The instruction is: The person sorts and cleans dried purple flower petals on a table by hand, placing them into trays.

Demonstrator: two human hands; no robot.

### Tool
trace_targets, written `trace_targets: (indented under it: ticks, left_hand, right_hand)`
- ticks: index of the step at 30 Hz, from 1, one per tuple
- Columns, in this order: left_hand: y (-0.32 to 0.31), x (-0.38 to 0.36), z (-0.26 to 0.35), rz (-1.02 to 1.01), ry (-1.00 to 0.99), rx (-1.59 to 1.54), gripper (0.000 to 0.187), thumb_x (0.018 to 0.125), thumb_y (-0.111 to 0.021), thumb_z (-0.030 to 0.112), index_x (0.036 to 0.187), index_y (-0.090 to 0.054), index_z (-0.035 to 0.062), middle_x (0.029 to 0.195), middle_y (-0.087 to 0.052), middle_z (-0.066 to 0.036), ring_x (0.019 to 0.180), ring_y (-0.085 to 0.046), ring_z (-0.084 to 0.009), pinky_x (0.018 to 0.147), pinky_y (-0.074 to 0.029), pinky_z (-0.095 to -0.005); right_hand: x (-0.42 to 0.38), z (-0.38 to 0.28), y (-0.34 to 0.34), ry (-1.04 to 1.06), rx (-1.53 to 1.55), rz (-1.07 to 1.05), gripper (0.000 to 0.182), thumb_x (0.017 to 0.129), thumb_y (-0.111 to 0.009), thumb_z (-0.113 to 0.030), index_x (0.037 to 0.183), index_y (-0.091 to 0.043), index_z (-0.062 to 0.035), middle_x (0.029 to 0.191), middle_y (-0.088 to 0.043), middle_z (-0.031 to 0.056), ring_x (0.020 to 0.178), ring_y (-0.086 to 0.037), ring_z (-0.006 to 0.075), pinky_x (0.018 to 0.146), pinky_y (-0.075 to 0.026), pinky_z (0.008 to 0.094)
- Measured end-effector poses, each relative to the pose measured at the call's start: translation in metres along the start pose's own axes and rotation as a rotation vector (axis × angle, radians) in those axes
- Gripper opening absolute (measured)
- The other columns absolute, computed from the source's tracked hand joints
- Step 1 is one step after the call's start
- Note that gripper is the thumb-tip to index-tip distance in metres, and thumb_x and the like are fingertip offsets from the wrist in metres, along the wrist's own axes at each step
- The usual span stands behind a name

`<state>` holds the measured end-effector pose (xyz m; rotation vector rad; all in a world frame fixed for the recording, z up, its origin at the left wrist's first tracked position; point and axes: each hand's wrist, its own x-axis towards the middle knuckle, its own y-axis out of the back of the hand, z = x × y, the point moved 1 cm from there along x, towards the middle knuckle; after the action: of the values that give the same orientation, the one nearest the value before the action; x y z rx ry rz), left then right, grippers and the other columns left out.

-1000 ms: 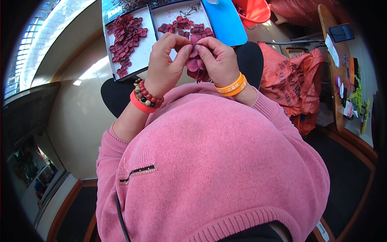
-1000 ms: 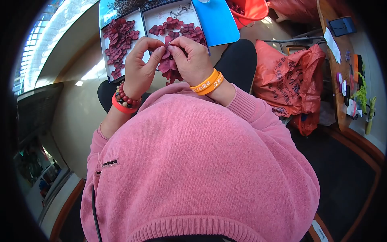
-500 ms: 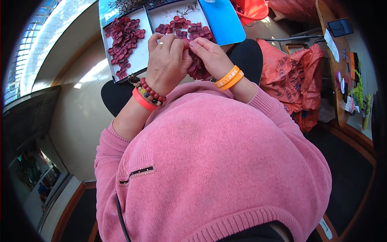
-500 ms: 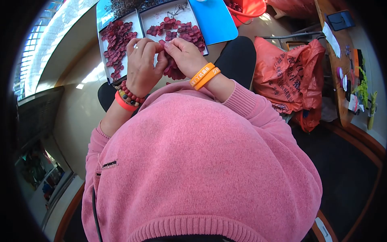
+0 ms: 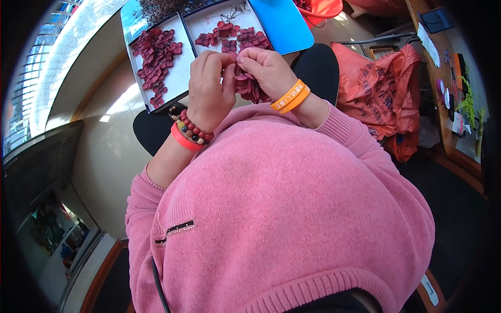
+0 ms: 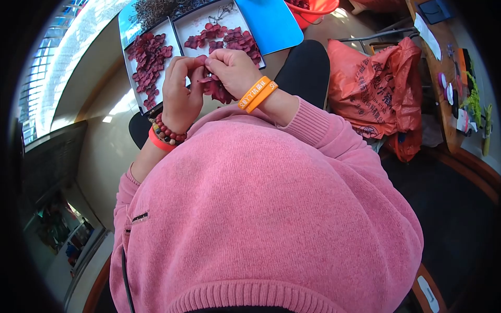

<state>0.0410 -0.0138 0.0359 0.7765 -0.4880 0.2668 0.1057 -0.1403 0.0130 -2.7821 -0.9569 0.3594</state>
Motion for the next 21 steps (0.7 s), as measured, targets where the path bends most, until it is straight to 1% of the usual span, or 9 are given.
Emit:
trace_targets:
  ticks: [1,3,4,7,9,12,14,18,21]
  left_hand:
    - [-0.001,-0.002,-0.001,0.015,0.068,-0.125,0.015,0.081,-0.056,-0.004,0.094,-0.054,0.0031,0.081,-0.053,-0.01,0.073,-0.055,-0.0233,0.068,-0.045,-0.0316]
    - [-0.003,-0.006,-0.004,0.051,0.074,-0.189,0.012,0.084,-0.055,-0.002,0.096,-0.055,0.0021,0.084,-0.055,-0.008,0.072,-0.056,-0.0181,0.063,-0.045,-0.0273]
    - [-0.002,-0.006,-0.004,0.07,0.079,-0.22,0.011,0.086,-0.054,-0.001,0.096,-0.055,0.0017,0.085,-0.055,-0.007,0.071,-0.056,-0.0156,0.061,-0.045,-0.0251]
    - [-0.002,-0.008,0.003,0.082,0.557,-0.796,0.009,0.087,-0.056,0.003,0.097,-0.055,0.0014,0.089,-0.057,-0.003,0.074,-0.055,-0.0084,0.063,-0.045,-0.0208]
    - [0.0,-0.008,-0.004,0.035,0.601,-0.945,0.011,0.088,-0.057,0.004,0.098,-0.055,0.0016,0.091,-0.057,-0.002,0.076,-0.054,-0.0063,0.064,-0.045,-0.0188]
    - [0.005,-0.008,-0.015,-0.066,0.728,-1.219,0.014,0.086,-0.06,0.005,0.099,-0.056,0.0015,0.09,-0.057,-0.001,0.076,-0.054,-0.0065,0.067,-0.045,-0.0187]
    - [0.009,-0.004,-0.015,-0.104,0.769,-1.353,0.015,0.086,-0.061,0.006,0.099,-0.056,0.0012,0.089,-0.057,-0.001,0.075,-0.055,-0.0067,0.067,-0.046,-0.0192]
    - [0.015,-0.005,-0.01,-0.08,0.631,-1.016,0.008,0.084,-0.059,0.002,0.092,-0.057,0.0005,0.087,-0.059,-0.001,0.074,-0.056,-0.0079,0.066,-0.047,-0.0214]
    - [0.018,-0.009,-0.007,-0.102,0.565,-0.763,0.004,0.083,-0.058,0.001,0.087,-0.058,-0.0003,0.085,-0.061,-0.002,0.073,-0.057,-0.0096,0.062,-0.046,-0.0231]
  right_hand:
    - [-0.001,-0.001,0.0,0.022,-0.032,0.015,0.022,0.092,-0.051,-0.019,0.08,-0.058,-0.0026,0.063,-0.054,-0.0014,0.052,-0.051,0.0038,0.046,-0.043,0.0203]
    - [-0.006,-0.007,-0.003,0.068,-0.099,0.039,0.021,0.092,-0.051,-0.019,0.08,-0.057,-0.0026,0.064,-0.054,-0.0014,0.053,-0.051,0.0038,0.047,-0.044,0.0206]
    - [-0.007,-0.01,-0.006,0.067,-0.076,0.057,0.02,0.092,-0.051,-0.018,0.081,-0.057,-0.0025,0.064,-0.055,-0.0015,0.052,-0.051,0.0039,0.046,-0.044,0.0205]
    - [-0.012,-0.019,-0.014,0.088,-0.055,0.085,0.017,0.092,-0.051,-0.017,0.084,-0.056,-0.0023,0.066,-0.055,-0.0008,0.053,-0.051,0.0046,0.048,-0.044,0.021]
    - [-0.015,-0.023,-0.014,0.131,-0.103,0.076,0.015,0.091,-0.051,-0.015,0.086,-0.054,-0.002,0.068,-0.056,0.0008,0.057,-0.052,0.006,0.051,-0.045,0.0224]
    - [-0.012,-0.017,-0.011,0.334,-0.314,0.069,0.013,0.091,-0.051,-0.014,0.087,-0.053,-0.0014,0.071,-0.057,0.0044,0.063,-0.055,0.0093,0.056,-0.047,0.0252]
    - [-0.014,-0.02,-0.012,0.317,-0.341,0.053,0.012,0.091,-0.051,-0.013,0.088,-0.053,-0.0011,0.072,-0.057,0.0062,0.066,-0.056,0.0108,0.059,-0.047,0.0265]
    - [-0.015,-0.018,-0.012,0.328,-0.44,0.059,0.012,0.09,-0.051,-0.012,0.088,-0.053,-0.0009,0.071,-0.057,0.0067,0.067,-0.058,0.0124,0.059,-0.048,0.0275]
    - [-0.014,-0.014,-0.013,0.316,-0.474,0.046,0.014,0.091,-0.05,-0.014,0.087,-0.052,-0.0009,0.068,-0.057,0.0057,0.062,-0.06,0.0122,0.053,-0.048,0.0267]
